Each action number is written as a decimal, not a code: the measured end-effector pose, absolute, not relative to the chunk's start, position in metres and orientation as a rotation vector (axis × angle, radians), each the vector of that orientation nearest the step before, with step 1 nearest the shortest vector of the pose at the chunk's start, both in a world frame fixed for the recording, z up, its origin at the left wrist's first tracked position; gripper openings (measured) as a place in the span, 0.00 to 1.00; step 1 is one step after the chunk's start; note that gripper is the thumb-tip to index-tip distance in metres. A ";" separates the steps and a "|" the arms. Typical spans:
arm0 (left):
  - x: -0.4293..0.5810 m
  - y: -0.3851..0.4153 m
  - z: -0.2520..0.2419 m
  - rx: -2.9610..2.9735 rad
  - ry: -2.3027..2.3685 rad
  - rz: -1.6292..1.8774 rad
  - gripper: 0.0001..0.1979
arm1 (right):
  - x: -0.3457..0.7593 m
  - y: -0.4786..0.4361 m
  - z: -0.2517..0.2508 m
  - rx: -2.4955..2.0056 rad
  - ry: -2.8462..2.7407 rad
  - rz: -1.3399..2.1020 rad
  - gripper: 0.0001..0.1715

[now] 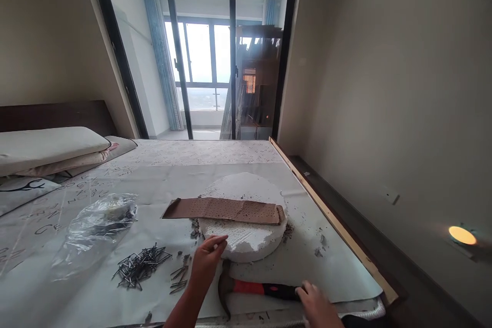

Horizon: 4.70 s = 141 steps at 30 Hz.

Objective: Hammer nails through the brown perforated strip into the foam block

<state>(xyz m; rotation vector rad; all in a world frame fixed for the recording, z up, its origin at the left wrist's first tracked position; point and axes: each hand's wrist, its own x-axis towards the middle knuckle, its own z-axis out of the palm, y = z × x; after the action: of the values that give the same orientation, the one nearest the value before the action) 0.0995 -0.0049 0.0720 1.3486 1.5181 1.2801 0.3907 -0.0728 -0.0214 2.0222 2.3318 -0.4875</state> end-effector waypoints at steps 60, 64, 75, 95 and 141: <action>0.132 0.146 0.004 1.803 1.544 1.248 0.13 | 0.389 -0.009 0.080 2.063 1.604 -2.428 0.22; 0.136 0.146 0.000 1.848 1.577 1.246 0.12 | 0.386 0.000 0.084 2.006 1.621 -2.433 0.22; 0.141 0.141 -0.007 1.867 1.660 1.243 0.12 | 0.364 0.027 0.114 1.999 1.718 -2.287 0.23; 0.140 0.136 -0.014 1.985 1.742 1.068 0.10 | 0.347 0.028 0.109 2.035 1.686 -2.002 0.16; 0.112 0.152 -0.007 0.638 1.005 1.626 0.09 | 0.330 0.013 0.069 2.058 1.670 -2.274 0.20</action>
<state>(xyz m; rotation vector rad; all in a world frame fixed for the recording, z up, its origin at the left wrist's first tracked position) 0.1116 0.1515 -0.0073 0.6380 1.0050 1.6261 0.3299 0.0130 0.0685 2.0579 1.6697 -2.2739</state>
